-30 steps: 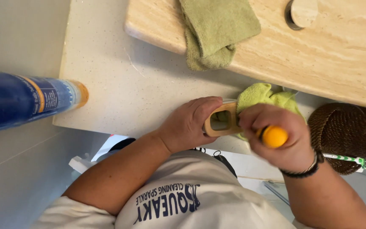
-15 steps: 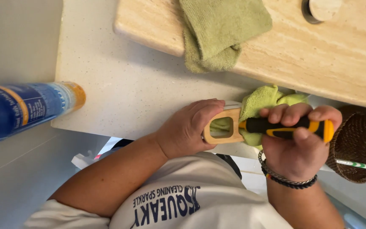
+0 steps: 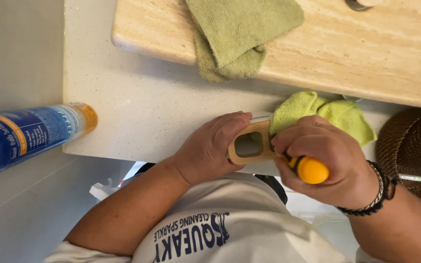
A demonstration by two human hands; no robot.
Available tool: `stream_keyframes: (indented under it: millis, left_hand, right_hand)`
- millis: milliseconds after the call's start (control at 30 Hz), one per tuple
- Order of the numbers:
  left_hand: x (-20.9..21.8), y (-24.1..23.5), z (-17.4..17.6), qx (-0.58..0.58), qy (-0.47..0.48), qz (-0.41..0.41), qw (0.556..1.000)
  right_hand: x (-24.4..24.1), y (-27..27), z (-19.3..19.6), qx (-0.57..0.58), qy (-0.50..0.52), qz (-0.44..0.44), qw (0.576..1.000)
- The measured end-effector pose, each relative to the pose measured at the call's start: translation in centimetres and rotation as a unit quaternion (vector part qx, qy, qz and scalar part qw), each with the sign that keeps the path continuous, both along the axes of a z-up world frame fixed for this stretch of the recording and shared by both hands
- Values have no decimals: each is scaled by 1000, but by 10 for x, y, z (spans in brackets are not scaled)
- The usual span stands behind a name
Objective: Using a screwdriver to repair or clean a wooden toothbrush holder.
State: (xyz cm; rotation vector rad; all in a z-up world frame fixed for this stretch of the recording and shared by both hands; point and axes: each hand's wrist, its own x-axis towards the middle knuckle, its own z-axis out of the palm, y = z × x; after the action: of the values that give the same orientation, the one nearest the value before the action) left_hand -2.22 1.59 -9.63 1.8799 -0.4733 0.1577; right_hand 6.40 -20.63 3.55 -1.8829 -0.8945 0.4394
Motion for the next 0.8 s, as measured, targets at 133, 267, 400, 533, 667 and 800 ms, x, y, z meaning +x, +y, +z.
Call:
stream_keyframes:
  millis: [133,267,400,533,667,800]
  left_hand:
    - [3,1,0,3,-7,8,1000]
    - [5,2,0,-15,1,2,1000]
    - [6,3,1,-14,18,-13,1000]
    - [6,3,1,-17,12,-17,1000]
    - [7,4,2,-13,12,-26,1000]
    - [7,4,2,-5,17,-27,999]
  right_hand:
    - [-7,9,0,-21,-25,13,999]
    - [-46,-6,-31,217,154,-149,952]
    - [-44,-5,-33,357,274,-249,858]
    - [-37,-7,-33,366,316,-251,839]
    - [-17,-8,-18,215,268,-177,922]
    - [-6,-23,11,27,174,-152,973]
